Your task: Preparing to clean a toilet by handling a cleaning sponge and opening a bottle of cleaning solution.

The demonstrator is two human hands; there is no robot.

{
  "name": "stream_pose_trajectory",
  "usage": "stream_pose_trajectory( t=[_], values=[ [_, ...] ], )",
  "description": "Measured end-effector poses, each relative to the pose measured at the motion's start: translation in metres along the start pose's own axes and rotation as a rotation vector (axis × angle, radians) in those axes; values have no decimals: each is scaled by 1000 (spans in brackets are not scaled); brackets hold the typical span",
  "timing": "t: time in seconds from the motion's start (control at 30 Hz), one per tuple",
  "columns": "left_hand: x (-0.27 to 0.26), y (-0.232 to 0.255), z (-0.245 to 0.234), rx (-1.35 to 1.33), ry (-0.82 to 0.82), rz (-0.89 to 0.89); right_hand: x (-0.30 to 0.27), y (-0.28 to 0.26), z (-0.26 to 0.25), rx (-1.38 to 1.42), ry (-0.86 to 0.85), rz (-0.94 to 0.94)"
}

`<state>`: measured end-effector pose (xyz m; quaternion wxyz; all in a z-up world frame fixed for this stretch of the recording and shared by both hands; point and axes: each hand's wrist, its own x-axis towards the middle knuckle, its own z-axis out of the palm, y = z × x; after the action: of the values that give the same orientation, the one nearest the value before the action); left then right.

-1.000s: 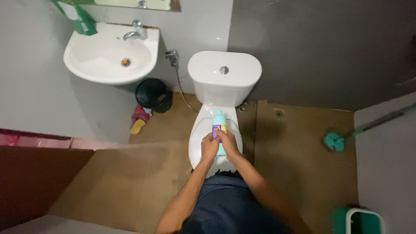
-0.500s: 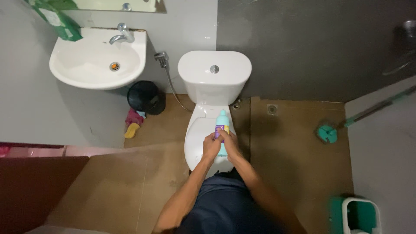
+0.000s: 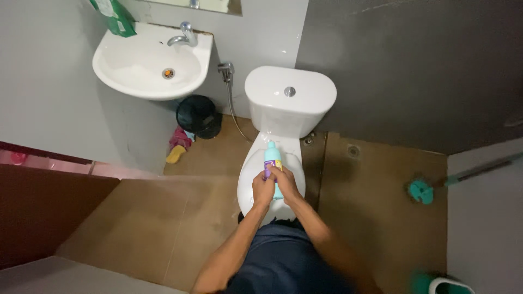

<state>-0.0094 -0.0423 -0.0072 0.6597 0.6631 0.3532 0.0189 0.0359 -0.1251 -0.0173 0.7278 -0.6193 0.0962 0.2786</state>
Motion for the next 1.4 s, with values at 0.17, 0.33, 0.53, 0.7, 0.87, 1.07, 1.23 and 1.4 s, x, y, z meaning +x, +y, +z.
stream_pose_trajectory(
  t=[0.17, 0.33, 0.53, 0.7, 0.87, 1.07, 1.23, 1.4],
  values=[
    [6, 9, 4, 57, -23, 28, 13, 2, -8, -7, 12, -35],
    [14, 4, 17, 117, -48, 89, 24, 7, -23, -4, 46, -69],
    [1, 7, 22, 126, -96, 61, 5, 4, -29, 56, 98, -56],
    [-11, 3, 17, 140, -115, 20, -3, 15, -31, 47, 150, 31],
    [-22, 3, 8, 57, -112, -13, -13, 15, -24, 12, 94, 6],
    [-27, -8, 12, -17, -32, 9, -23, 1, -22, -88, 21, 12],
    [-25, -9, 11, 0, 2, 39, -17, 2, -21, -104, 24, 22],
    [-26, -1, 3, -7, 35, 12, -1, 23, -21, -39, -53, -39]
  ],
)
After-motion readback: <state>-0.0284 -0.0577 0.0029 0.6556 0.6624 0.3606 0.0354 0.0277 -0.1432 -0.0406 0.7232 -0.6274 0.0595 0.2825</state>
